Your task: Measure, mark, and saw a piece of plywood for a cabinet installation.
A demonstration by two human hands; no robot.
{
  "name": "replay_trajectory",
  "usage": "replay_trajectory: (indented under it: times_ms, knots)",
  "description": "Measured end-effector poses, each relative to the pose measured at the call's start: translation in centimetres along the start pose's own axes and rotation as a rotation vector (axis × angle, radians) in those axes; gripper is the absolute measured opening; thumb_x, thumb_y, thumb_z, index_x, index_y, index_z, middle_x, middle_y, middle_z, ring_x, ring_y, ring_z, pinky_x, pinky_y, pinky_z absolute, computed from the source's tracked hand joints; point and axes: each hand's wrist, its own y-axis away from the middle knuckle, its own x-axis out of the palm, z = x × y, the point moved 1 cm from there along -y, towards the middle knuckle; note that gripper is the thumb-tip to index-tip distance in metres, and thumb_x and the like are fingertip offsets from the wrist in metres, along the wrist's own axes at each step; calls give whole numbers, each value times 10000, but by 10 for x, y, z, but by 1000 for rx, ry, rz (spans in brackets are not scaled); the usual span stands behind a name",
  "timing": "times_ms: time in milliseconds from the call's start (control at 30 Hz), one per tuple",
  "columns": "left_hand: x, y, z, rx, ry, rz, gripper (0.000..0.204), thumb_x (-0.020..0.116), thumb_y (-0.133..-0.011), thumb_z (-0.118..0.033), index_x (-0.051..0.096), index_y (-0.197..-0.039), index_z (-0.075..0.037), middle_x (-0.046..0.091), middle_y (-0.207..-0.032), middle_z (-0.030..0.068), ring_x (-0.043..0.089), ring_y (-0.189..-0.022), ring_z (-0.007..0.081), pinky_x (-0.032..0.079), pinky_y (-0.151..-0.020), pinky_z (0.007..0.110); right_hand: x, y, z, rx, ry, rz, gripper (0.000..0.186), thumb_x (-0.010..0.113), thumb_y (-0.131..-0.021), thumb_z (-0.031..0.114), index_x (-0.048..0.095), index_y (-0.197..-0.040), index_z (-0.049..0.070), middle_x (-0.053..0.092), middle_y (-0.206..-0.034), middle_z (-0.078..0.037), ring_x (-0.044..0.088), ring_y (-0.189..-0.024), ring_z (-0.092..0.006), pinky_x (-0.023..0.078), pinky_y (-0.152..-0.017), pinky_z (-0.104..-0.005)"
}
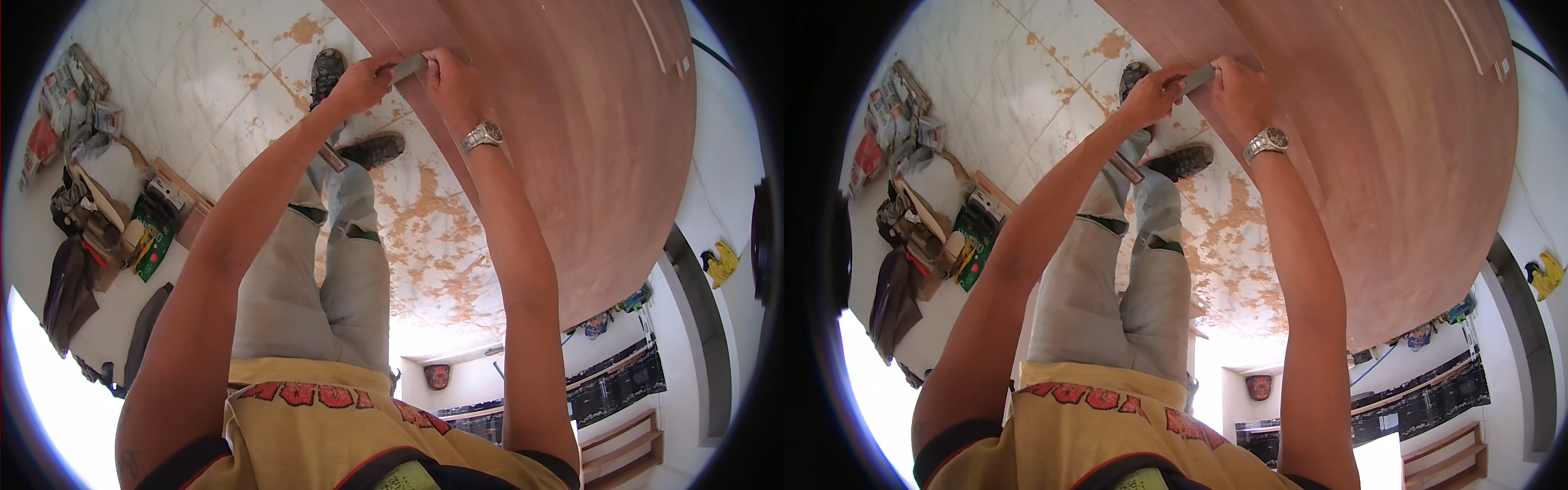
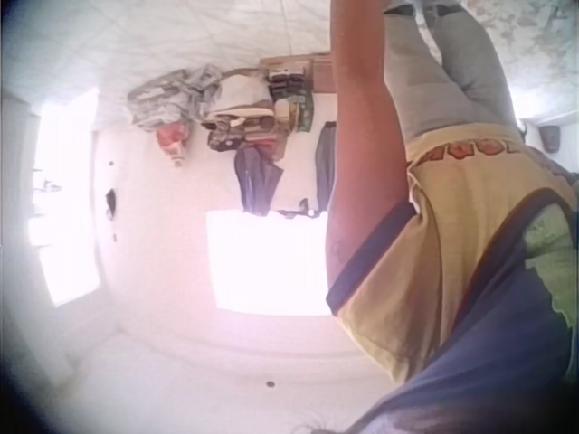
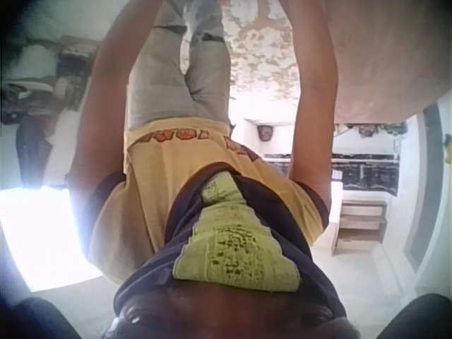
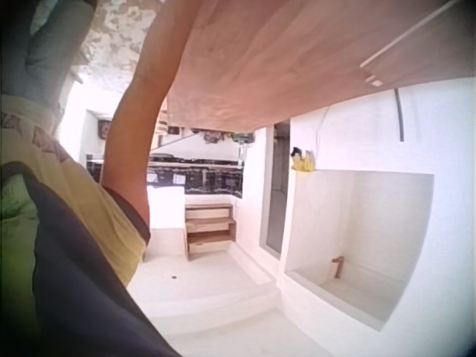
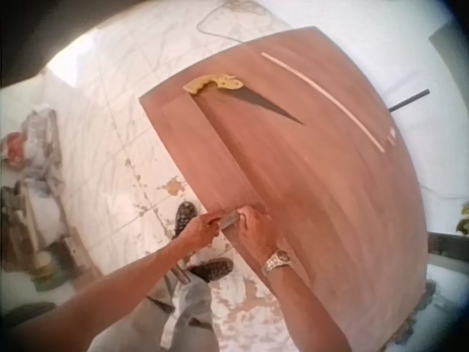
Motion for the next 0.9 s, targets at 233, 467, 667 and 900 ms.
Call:
replay_trajectory:
  times_ms: [233,467,667,900]
  knots:
    - [-10,11,-28,-34,-57,19,343,556,-1011,-160,638,-1335,-81,631,-746,46,566,-566,102,496,-560,285,-33,36,2,178,-134,41,225,642,-874,36,671,-1095,59,705,-896,-123,671,-825,-311,518,-755,-440]
    - [-14,52,-113,375,-1052,543,245,637,-872,-118,763,-1080,-149,726,-815,117,704,-725,285,560,-693,412,-37,97,68,260,-489,-200,304,619,-953,52,646,-1253,12,689,-984,-171,665,-866,-308,531,-783,-404]
    - [-8,49,-147,458,-1373,753,195,752,-810,-137,789,-992,-200,719,-1023,90,687,-994,315,537,-887,432,21,111,120,813,-1350,-332,205,574,-1029,89,676,-1180,-5,701,-984,-121,707,-882,-179,589,-760,-322]
    - [-66,4,-136,1144,-1039,422,312,815,-828,-223,774,-1138,-231,530,-1342,127,525,-1195,361,367,-1066,600,63,49,141,909,-900,-861,169,557,-1037,76,692,-1105,1,703,-971,-99,673,-835,-151,587,-689,-284]
